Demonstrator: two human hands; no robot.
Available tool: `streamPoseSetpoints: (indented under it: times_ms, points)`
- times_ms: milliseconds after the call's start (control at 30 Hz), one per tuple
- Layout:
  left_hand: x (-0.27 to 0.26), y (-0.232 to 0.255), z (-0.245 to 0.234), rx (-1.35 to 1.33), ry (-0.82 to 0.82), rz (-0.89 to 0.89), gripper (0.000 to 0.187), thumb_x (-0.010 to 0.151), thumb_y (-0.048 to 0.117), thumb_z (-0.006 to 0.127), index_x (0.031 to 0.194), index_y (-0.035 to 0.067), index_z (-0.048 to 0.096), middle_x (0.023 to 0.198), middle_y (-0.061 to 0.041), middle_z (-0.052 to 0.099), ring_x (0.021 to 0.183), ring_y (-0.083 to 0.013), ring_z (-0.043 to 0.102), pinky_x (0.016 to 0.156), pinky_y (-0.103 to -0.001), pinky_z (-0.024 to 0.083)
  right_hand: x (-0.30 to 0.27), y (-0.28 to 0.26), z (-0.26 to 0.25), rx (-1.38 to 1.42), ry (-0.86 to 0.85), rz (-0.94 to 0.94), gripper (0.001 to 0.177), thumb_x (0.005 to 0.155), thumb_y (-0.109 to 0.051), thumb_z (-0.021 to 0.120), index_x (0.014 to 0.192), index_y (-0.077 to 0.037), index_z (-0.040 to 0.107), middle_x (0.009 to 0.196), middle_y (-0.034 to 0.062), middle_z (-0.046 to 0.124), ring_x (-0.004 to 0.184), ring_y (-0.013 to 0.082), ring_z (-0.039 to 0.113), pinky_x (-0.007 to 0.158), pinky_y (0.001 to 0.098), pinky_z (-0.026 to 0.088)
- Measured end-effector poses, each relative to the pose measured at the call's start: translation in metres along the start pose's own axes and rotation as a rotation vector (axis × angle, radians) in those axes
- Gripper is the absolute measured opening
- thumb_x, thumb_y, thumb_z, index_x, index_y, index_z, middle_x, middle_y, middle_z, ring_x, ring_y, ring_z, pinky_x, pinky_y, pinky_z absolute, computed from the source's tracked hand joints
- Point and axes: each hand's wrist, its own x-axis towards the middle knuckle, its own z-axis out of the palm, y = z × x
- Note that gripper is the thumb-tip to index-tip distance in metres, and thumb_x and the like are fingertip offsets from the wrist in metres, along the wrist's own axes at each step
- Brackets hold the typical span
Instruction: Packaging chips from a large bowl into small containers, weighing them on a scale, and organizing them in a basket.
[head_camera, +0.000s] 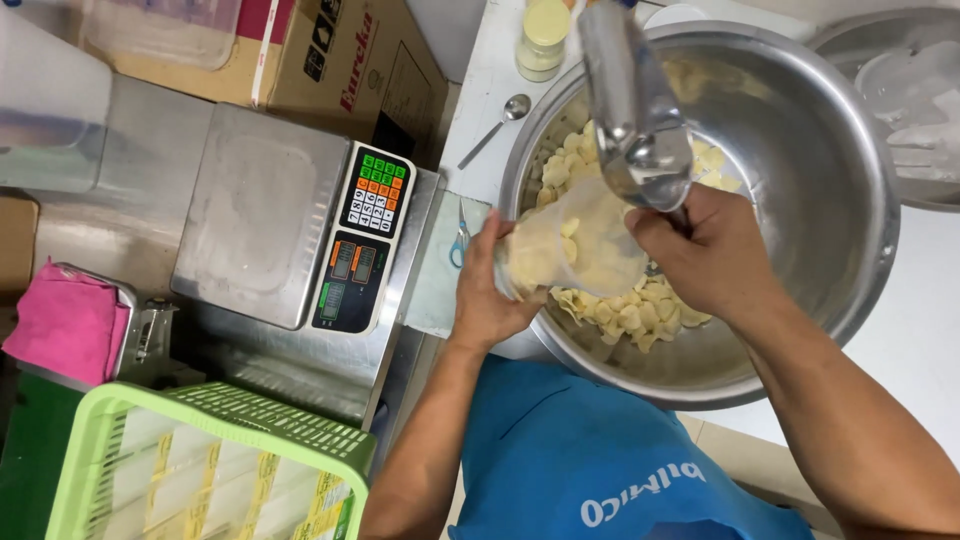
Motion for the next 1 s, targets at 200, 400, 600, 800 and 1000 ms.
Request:
streamPoseSetpoints:
  times_ms: [200,400,600,800,1000]
  points:
    - [-0.008,0.031,-0.019,0.087,-0.036,0.059,0.126,0.062,0.022,0.099,0.162,0.009,0.024,0.156,-0.026,0.037,0.14,-0.0491,0.043,0.113,-0.063,0.042,0.008,0.02,0.01,-0.074,-0.039,0.038,0.029,0.087,-0.01,0.066,0.061,-0.002,0.056,0.044,0.0077,0.04,0.045,0.0156,0.04,0.044,0.0326,0.032]
    - [0.015,0.011,-0.02,-0.038,-0.233,-0.061,0.124,0.053,0.021,0.096,0.158,0.002,0.033,0.145,-0.024,0.056,0.136,-0.0484,0.049,0.119,-0.062,0.031,0.003,0.011,0.021,0.018,-0.101,0.02,0.029,0.085,-0.008,0.064,0.058,-0.003,0.055,0.044,0.0043,0.042,0.046,0.0129,0.044,0.044,0.0298,0.035]
    - [0.007,0.016,-0.014,0.0,-0.146,-0.108,0.131,0.052,0.029,0.098,0.159,0.003,0.027,0.151,-0.027,0.044,0.142,-0.0493,0.042,0.121,-0.061,0.033,0.006,0.01,0.017,-0.016,-0.052,-0.06,0.029,0.085,-0.005,0.066,0.058,-0.002,0.056,0.042,0.0065,0.04,0.043,0.0138,0.04,0.042,0.0304,0.032]
    - [-0.001,-0.002,0.003,-0.017,-0.052,-0.115,0.123,0.054,0.026,0.095,0.157,0.007,0.032,0.135,-0.011,0.062,0.129,-0.0335,0.058,0.116,-0.048,0.043,0.0,-0.001,0.014,0.052,-0.041,-0.086,0.03,0.086,-0.005,0.064,0.058,-0.004,0.054,0.045,0.0022,0.039,0.046,0.0118,0.04,0.043,0.0291,0.032]
    - [-0.013,-0.011,-0.003,0.059,-0.026,-0.11,0.127,0.054,0.018,0.095,0.161,0.004,0.027,0.136,-0.013,0.06,0.131,-0.0344,0.056,0.115,-0.047,0.043,0.004,0.016,0.02,0.081,-0.047,-0.061,0.026,0.087,-0.006,0.065,0.062,-0.002,0.057,0.045,0.0047,0.043,0.045,0.0129,0.04,0.044,0.029,0.033]
